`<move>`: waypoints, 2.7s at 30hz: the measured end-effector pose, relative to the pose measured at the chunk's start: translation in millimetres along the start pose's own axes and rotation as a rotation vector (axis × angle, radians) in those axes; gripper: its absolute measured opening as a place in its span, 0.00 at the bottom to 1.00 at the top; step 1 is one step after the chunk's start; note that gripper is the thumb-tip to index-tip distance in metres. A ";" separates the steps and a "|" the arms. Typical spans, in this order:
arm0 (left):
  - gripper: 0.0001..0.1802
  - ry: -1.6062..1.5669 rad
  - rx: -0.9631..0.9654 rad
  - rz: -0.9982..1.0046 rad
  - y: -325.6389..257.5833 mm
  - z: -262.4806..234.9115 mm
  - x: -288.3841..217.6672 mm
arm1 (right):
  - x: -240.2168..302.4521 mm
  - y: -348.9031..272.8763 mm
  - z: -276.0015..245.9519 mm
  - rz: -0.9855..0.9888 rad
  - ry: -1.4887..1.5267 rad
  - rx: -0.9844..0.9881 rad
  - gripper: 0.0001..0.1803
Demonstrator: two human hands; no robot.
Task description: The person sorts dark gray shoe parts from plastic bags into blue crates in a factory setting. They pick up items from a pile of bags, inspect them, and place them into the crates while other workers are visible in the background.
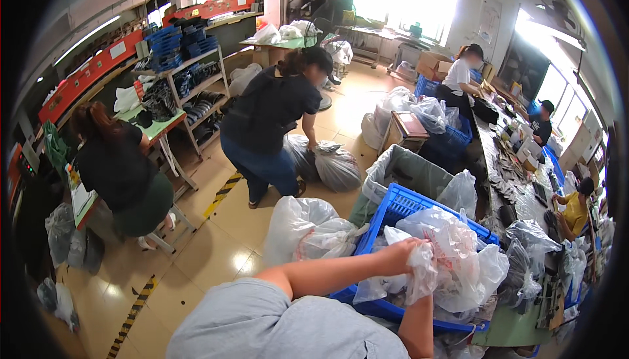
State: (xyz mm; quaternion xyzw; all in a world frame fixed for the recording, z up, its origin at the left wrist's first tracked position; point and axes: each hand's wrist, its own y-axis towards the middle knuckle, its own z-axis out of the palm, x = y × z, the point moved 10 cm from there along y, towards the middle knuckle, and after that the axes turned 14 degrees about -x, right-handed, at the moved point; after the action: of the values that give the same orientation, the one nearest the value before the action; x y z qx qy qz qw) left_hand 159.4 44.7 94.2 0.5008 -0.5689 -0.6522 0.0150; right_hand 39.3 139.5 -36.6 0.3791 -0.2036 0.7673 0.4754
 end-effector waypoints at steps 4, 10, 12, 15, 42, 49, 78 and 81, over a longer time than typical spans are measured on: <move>0.12 -0.265 0.146 -0.343 0.0 2.8 20.9 | 27.6 -50.5 65.3 0.240 0.022 -0.019 0.24; 0.06 -0.402 0.185 -0.619 -13.5 14.3 32.2 | -8.8 -57.2 -2.4 -0.195 -0.790 0.276 0.27; 0.05 -0.367 0.168 -0.679 -14.5 7.0 36.0 | -9.6 -45.3 -3.7 0.123 -0.360 0.071 0.23; 0.03 -0.305 -0.118 -0.878 -14.7 -15.1 58.4 | 32.3 -20.0 -47.9 -0.200 -0.708 -0.055 0.19; 0.25 -0.120 0.539 0.277 -53.0 36.8 -84.4 | -29.4 -24.9 34.9 0.056 -0.688 0.141 0.20; 0.41 0.163 0.827 -0.017 -40.8 59.6 -54.3 | -27.3 -73.2 59.0 -0.260 -1.024 0.322 0.16; 0.10 0.574 0.771 0.110 -121.4 50.3 14.2 | -22.0 -40.6 39.1 -0.176 -1.002 0.516 0.19; 0.11 0.301 0.929 -0.148 -102.9 41.3 -2.6 | -14.7 -47.4 36.4 -0.208 -0.819 0.421 0.16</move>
State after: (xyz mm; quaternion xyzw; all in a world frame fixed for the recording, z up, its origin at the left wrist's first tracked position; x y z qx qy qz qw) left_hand 189.7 112.6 11.8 0.5823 -0.7539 -0.2493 -0.1742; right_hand 99.2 128.5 -27.4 0.7572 -0.1754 0.5275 0.3429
